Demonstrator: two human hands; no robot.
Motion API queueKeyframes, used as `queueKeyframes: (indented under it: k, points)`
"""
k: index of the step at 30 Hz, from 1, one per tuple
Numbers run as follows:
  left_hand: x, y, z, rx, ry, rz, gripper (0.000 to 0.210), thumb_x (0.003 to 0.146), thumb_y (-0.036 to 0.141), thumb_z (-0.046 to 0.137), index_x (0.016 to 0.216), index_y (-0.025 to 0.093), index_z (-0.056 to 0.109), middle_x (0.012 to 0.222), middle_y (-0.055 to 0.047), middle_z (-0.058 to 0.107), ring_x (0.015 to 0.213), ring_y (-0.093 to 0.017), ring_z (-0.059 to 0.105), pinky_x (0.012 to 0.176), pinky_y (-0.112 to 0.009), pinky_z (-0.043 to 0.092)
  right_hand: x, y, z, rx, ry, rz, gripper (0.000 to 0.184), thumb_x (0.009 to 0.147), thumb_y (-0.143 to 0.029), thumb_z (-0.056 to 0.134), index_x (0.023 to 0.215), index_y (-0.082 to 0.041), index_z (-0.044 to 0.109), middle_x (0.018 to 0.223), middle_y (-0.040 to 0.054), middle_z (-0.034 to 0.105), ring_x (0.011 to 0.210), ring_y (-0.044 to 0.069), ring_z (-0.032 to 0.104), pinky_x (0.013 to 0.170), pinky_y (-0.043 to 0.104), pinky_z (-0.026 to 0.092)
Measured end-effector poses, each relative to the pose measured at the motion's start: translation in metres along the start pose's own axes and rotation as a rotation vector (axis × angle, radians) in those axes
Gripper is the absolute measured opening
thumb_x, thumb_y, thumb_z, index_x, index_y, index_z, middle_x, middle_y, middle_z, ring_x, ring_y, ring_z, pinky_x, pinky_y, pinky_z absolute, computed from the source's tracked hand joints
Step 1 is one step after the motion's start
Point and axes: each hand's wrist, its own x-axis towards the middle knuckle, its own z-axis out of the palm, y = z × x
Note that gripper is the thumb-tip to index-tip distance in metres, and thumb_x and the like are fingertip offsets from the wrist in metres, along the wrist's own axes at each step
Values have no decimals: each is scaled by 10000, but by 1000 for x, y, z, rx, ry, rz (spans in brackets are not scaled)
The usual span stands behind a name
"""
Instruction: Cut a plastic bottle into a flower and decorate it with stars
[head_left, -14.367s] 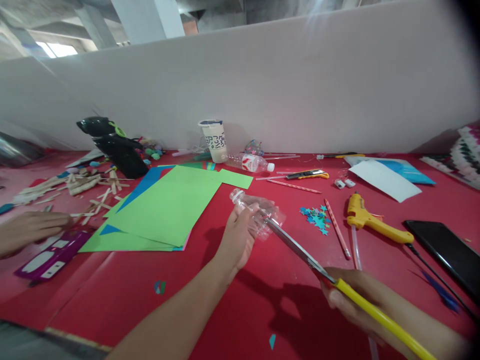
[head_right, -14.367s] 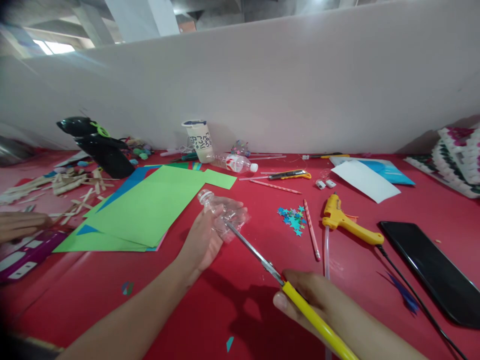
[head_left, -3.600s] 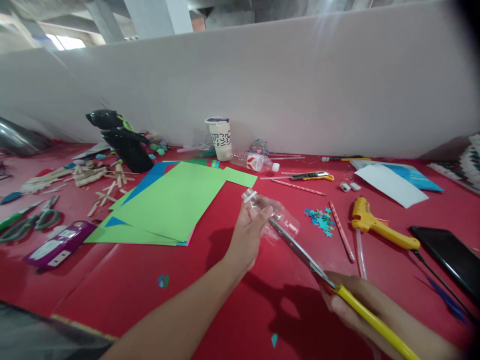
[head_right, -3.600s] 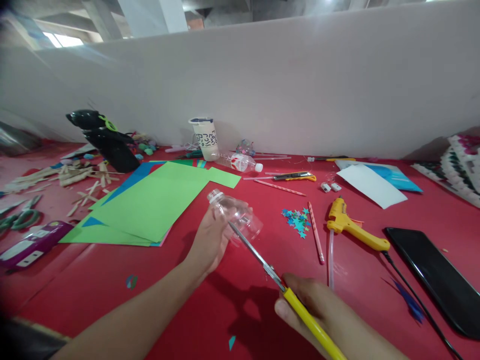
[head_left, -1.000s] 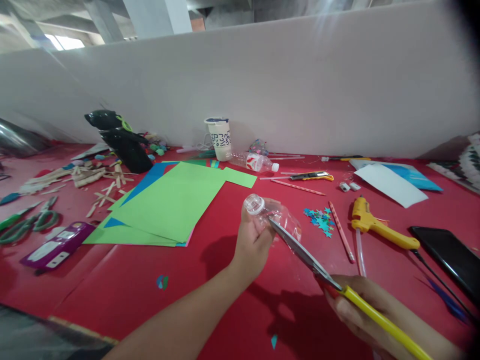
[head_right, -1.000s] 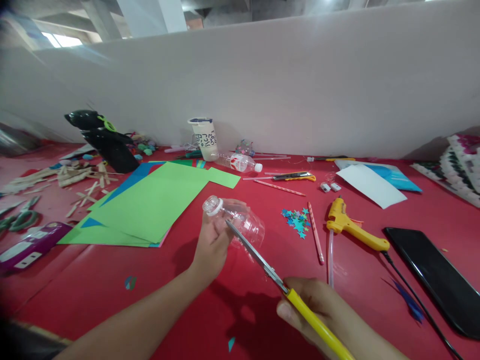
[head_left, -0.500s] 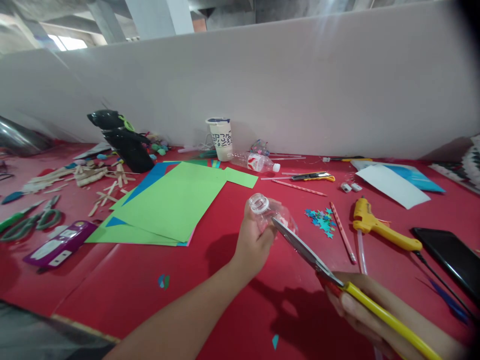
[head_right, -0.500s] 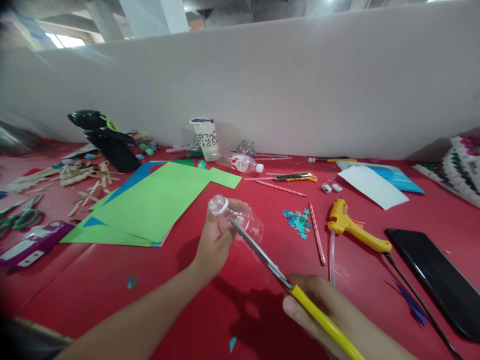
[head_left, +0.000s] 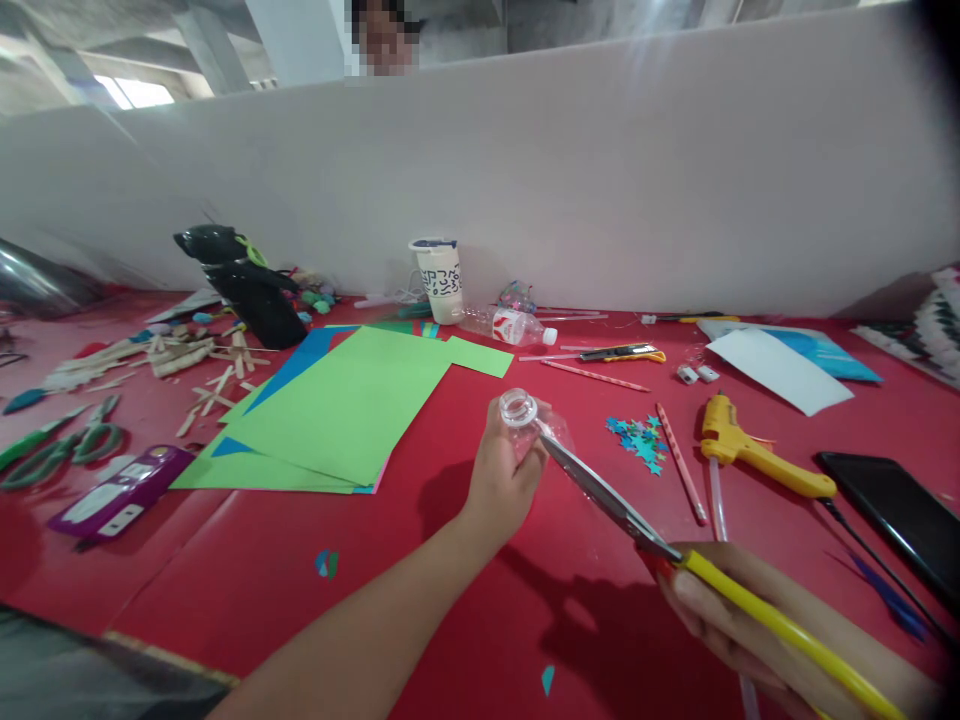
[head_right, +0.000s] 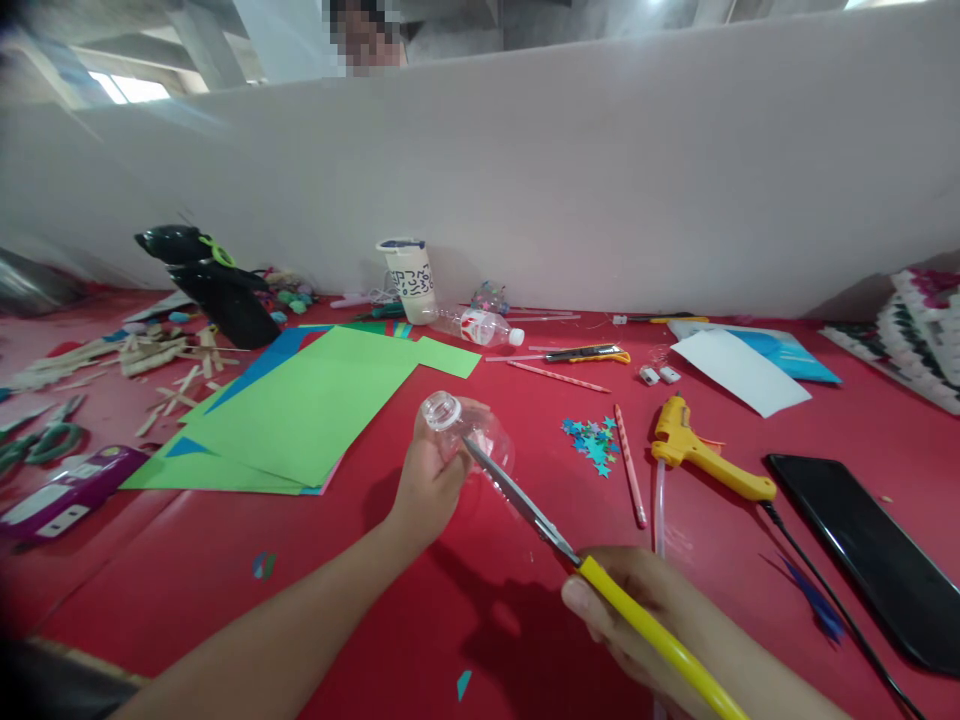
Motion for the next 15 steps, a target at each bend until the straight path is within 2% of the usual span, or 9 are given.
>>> queueKeyframes:
  k: [6,12,15]
  points:
    - [2,3,-3,84,1,34,327,807,90,476,1090,253,484,1037,-59,577,989,-209,555,920,-383,403,2,3,3,12,42,-64,581,637,-768,530,580,-205,399,452,-100,261,383,35,207,321,148,190]
    - [3,3,-5,94,7,72,297,817,131,483,1087,254,494,1046,-57,570,982,-207,550,917,-386,408,4,8,3,21,48,-62,530,654,-699,572,576,-216,367,477,-95,253,401,51,234,316,134,197]
    - [5,3,-7,117,17,52,270,815,147,498,1071,234,504,1024,-67,573,951,-212,554,901,-405,409,5,11,1,1,10,-39,518,678,-714,542,606,-217,413,435,-106,271,349,40,205,287,136,203]
